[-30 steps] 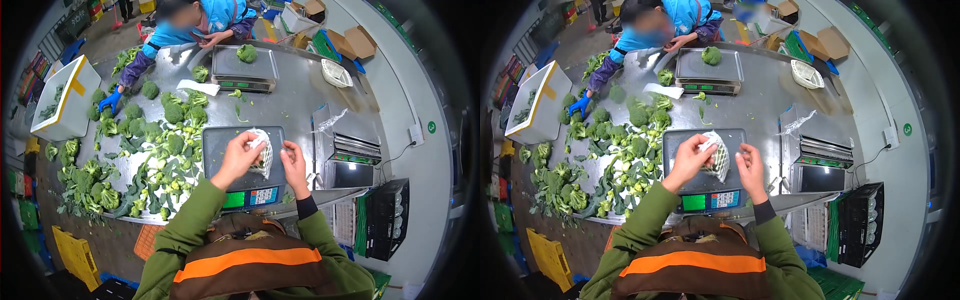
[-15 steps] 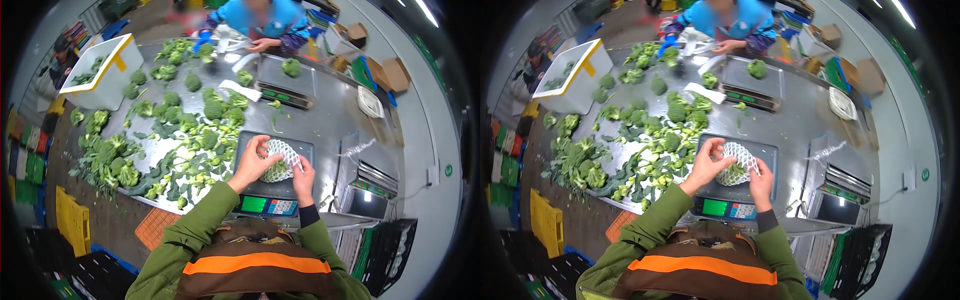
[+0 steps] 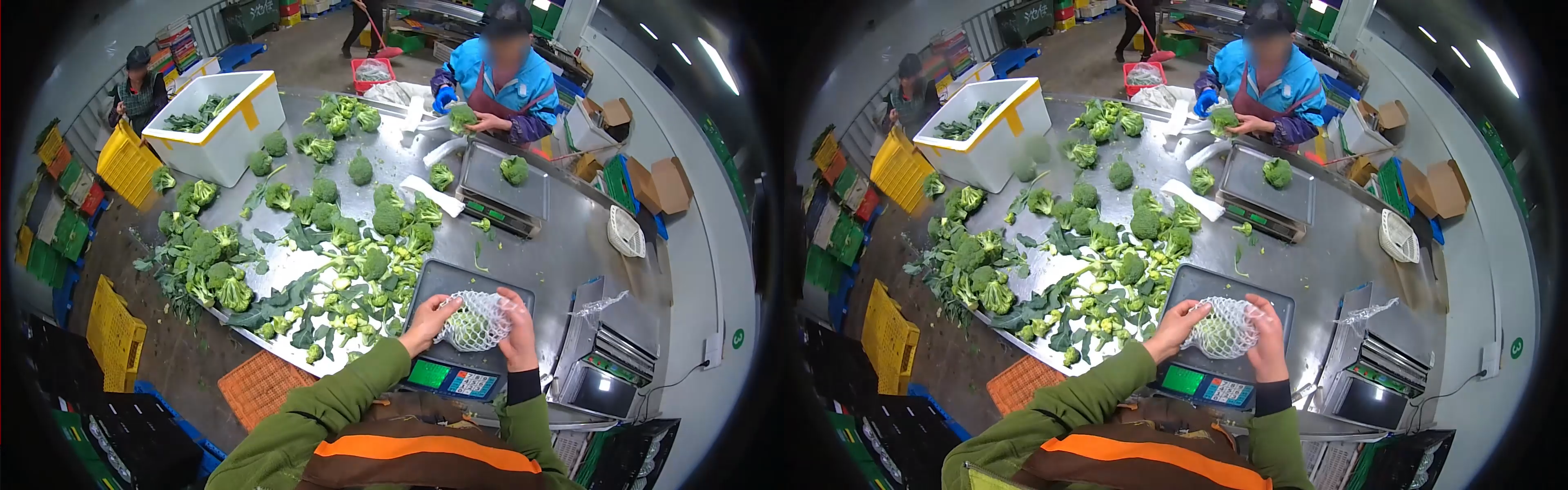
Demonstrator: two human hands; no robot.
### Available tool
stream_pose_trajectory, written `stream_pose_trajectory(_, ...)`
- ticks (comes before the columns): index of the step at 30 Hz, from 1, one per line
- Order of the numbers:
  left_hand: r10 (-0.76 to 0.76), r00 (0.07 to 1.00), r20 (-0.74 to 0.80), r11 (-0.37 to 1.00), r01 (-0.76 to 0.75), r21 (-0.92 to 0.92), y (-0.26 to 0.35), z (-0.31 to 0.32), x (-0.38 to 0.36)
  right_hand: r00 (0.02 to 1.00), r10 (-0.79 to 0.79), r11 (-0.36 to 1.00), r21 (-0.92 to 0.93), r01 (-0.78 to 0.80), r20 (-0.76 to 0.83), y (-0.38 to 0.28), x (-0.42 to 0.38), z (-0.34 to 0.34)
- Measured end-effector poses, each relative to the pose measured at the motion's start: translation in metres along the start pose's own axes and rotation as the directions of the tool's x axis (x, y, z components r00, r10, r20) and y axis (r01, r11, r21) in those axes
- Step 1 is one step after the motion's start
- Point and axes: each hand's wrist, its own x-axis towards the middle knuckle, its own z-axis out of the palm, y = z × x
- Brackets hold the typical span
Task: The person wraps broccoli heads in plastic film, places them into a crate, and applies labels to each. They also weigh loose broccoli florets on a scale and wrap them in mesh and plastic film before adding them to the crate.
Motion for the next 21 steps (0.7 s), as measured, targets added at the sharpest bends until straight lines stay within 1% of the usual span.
stream_pose_trajectory(1,0.002,1.0,-0.001,1.0,-0.002,0.004,-0.002,0.002,0.005,0.993,-0.113,0.939,-0.33,0.097,-0.03,0.005,-0.003,-0.002)
stream_pose_trajectory(2,-0.022,0.997,-0.077,0.998,0.018,-0.052,-0.003,0.004,0.009,0.993,-0.115,0.94,-0.326,0.099,-0.029,0.014,-0.007,-0.007)
stream_pose_trajectory(3,-0.049,0.988,-0.149,0.993,0.033,-0.111,-0.003,0.004,0.013,0.983,-0.181,0.822,-0.551,0.141,-0.019,0.024,-0.011,-0.014)
stream_pose_trajectory(4,-0.046,0.988,-0.147,0.994,0.03,-0.108,0.001,0.006,0.014,0.97,-0.244,0.65,-0.741,0.168,0.007,0.025,-0.012,-0.013)
stream_pose_trajectory(5,-0.042,0.987,-0.152,0.986,0.016,-0.168,0.006,0.007,0.014,0.992,-0.124,0.669,-0.736,0.106,0.03,0.018,-0.019,-0.009)
stream_pose_trajectory(6,-0.04,0.988,-0.148,0.974,0.006,-0.226,0.01,0.011,0.016,0.99,-0.137,0.671,-0.733,0.11,0.023,0.021,-0.018,-0.015)
stream_pose_trajectory(7,-0.023,0.987,-0.156,0.98,-0.009,-0.199,0.028,0.018,0.006,0.992,-0.107,0.518,-0.855,0.005,-0.06,0.025,-0.017,-0.028)
stream_pose_trajectory(8,0.031,0.988,-0.152,0.993,-0.048,-0.109,0.027,0.017,0.009,0.984,-0.093,0.346,-0.932,-0.111,-0.151,0.029,-0.015,-0.04)
stream_pose_trajectory(9,0.064,0.994,-0.087,0.997,-0.066,-0.027,0.024,0.014,0.009,0.983,-0.096,0.396,-0.912,-0.11,-0.16,0.034,-0.016,-0.051)
stream_pose_trajectory(10,0.091,0.996,-0.019,0.995,-0.09,0.052,0.027,0.013,0.007,0.979,-0.111,0.404,-0.908,-0.115,-0.174,0.046,-0.014,-0.06)
stream_pose_trajectory(11,0.087,0.996,-0.001,0.994,-0.086,0.06,0.031,0.01,0.005,0.966,-0.189,0.69,-0.724,0.003,-0.176,0.058,-0.012,-0.065)
stream_pose_trajectory(12,0.04,0.991,0.131,0.976,-0.067,0.208,0.036,0.005,0.003,0.945,-0.261,0.879,-0.453,0.148,-0.198,0.069,-0.01,-0.07)
stream_pose_trajectory(13,-0.026,0.969,0.246,0.934,-0.064,0.351,0.038,0.003,0.002,0.964,-0.151,0.988,-0.066,0.139,-0.22,0.063,-0.014,-0.061)
stream_pose_trajectory(14,-0.031,0.969,0.246,0.934,-0.06,0.353,0.038,0.003,0.003,0.963,-0.148,0.989,-0.064,0.137,-0.224,0.063,-0.019,-0.063)
stream_pose_trajectory(15,0.001,0.938,0.348,0.814,-0.203,0.545,0.039,0.002,0.003,0.927,-0.347,0.874,-0.409,0.262,-0.146,0.062,-0.023,-0.068)
stream_pose_trajectory(16,0.019,0.903,0.429,0.638,-0.341,0.69,0.042,-0.005,0.001,0.872,-0.489,0.629,-0.682,0.373,0.026,0.063,-0.021,-0.072)
stream_pose_trajectory(17,0.035,0.896,0.443,0.616,-0.368,0.696,0.034,-0.011,0.005,0.837,-0.537,0.559,-0.7,0.445,0.104,0.071,-0.018,-0.087)
stream_pose_trajectory(18,0.025,0.895,0.446,0.623,-0.363,0.693,0.029,-0.016,0.007,0.766,-0.501,0.224,-0.795,0.564,0.403,0.045,-0.03,-0.078)
stream_pose_trajectory(19,0.046,0.902,0.43,0.608,-0.366,0.705,0.03,-0.017,0.007,0.74,-0.433,0.085,-0.794,0.602,0.514,-0.002,-0.051,-0.018)
stream_pose_trajectory(20,0.072,0.896,0.439,0.604,-0.389,0.695,0.028,-0.018,0.006,0.988,-0.147,0.836,-0.529,0.149,0.047,0.023,-0.031,-0.045)
stream_pose_trajectory(21,0.131,0.877,0.461,0.567,-0.448,0.691,0.026,-0.019,0.009,0.896,-0.337,0.607,-0.662,0.441,0.288,0.024,-0.037,-0.054)
